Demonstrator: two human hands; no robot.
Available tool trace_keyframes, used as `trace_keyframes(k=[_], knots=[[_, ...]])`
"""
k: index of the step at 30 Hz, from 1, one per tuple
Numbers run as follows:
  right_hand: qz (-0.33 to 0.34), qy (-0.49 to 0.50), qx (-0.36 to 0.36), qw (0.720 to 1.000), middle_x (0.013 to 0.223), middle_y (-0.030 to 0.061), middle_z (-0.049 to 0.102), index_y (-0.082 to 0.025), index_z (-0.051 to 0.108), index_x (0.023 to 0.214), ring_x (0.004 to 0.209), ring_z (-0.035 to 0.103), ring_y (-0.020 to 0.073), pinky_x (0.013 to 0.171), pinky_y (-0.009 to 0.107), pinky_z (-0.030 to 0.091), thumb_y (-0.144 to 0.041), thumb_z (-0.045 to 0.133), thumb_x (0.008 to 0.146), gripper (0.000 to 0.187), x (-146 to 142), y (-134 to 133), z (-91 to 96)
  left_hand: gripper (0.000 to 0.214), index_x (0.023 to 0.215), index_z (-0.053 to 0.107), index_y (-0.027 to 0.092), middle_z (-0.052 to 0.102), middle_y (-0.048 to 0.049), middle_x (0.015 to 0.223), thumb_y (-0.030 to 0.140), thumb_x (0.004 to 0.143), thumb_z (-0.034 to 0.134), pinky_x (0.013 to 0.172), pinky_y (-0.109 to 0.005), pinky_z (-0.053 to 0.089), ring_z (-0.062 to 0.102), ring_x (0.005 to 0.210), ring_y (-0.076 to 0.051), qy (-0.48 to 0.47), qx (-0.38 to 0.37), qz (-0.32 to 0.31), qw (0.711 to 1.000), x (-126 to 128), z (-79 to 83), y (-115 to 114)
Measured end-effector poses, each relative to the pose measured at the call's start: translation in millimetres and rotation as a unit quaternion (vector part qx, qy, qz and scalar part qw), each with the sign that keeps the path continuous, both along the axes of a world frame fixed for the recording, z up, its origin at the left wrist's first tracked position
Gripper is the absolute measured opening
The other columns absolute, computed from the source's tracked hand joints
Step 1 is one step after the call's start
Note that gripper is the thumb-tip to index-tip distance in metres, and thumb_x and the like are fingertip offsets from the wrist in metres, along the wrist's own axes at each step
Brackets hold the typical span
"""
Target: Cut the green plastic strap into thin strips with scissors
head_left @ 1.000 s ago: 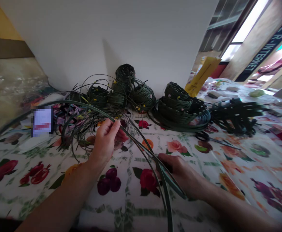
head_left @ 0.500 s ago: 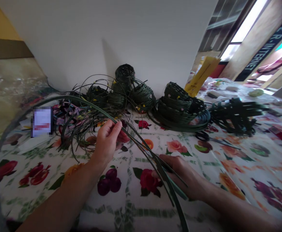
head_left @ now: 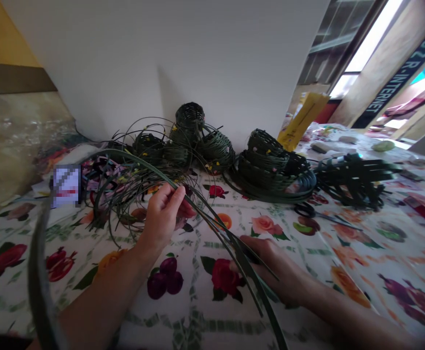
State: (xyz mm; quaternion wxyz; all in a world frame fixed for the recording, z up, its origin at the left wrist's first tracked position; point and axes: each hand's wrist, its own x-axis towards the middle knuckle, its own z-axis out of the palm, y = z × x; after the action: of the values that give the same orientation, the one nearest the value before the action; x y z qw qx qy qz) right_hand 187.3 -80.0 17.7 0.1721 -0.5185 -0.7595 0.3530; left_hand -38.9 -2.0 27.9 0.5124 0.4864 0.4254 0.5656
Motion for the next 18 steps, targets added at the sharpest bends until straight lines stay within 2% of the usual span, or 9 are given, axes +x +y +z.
trace_keyframes(k=[3,6,11,18], knots=[[-0.019,-0.005,-0.017,1.0,0.066,0.001,0.054,-0.019,0.05,0.073,0.061,0.043,0.0149,0.053,0.026,0.035,-0.05,0.052,0.088,0.035,-4.0,-1.1,9.1,0.031,0.069,0.049,0.02,0.061,0.0016,0.051,0.044,0.08,0.066,0.032,-0.017,0.03,0.056,0.038,-0.013,-0.003,-0.01,-0.019,1.0,1.0,1.5,-0.6],[-0.029,0.012,-0.017,0.999,0.067,0.0033,0.057,-0.018,0.054,0.073,0.064,0.048,0.0174,0.054,0.027,0.037,-0.049,0.052,0.087,0.034,-4.8,-2.9,14.5,0.031,0.069,0.05,0.02,0.061,0.002,0.051,0.044,0.078,0.067,0.033,-0.017,0.031,0.059,0.042,-0.014,-0.004,-0.034,-0.01,0.999,3.1,2.5,-1.7],[0.008,0.036,-0.018,0.999,0.073,0.0026,0.059,-0.019,0.057,0.082,0.066,0.053,0.0175,0.058,0.027,0.042,-0.041,0.051,0.092,0.025,3.1,-3.3,3.8,0.028,0.069,0.051,0.02,0.062,0.0027,0.053,0.04,0.078,0.067,0.038,-0.019,0.04,0.06,0.044,-0.013,-0.009,-0.042,-0.003,0.999,6.0,0.3,-2.0],[0.0,0.037,-0.011,0.999,0.075,0.0014,0.057,-0.021,0.053,0.078,0.068,0.05,0.0173,0.057,0.026,0.041,-0.049,0.049,0.094,0.033,5.6,-3.3,-5.6,0.03,0.068,0.05,0.02,0.061,0.0038,0.054,0.042,0.078,0.067,0.041,-0.021,0.044,0.06,0.045,-0.013,-0.007,-0.036,-0.004,0.999,6.5,-3.7,-0.9]])
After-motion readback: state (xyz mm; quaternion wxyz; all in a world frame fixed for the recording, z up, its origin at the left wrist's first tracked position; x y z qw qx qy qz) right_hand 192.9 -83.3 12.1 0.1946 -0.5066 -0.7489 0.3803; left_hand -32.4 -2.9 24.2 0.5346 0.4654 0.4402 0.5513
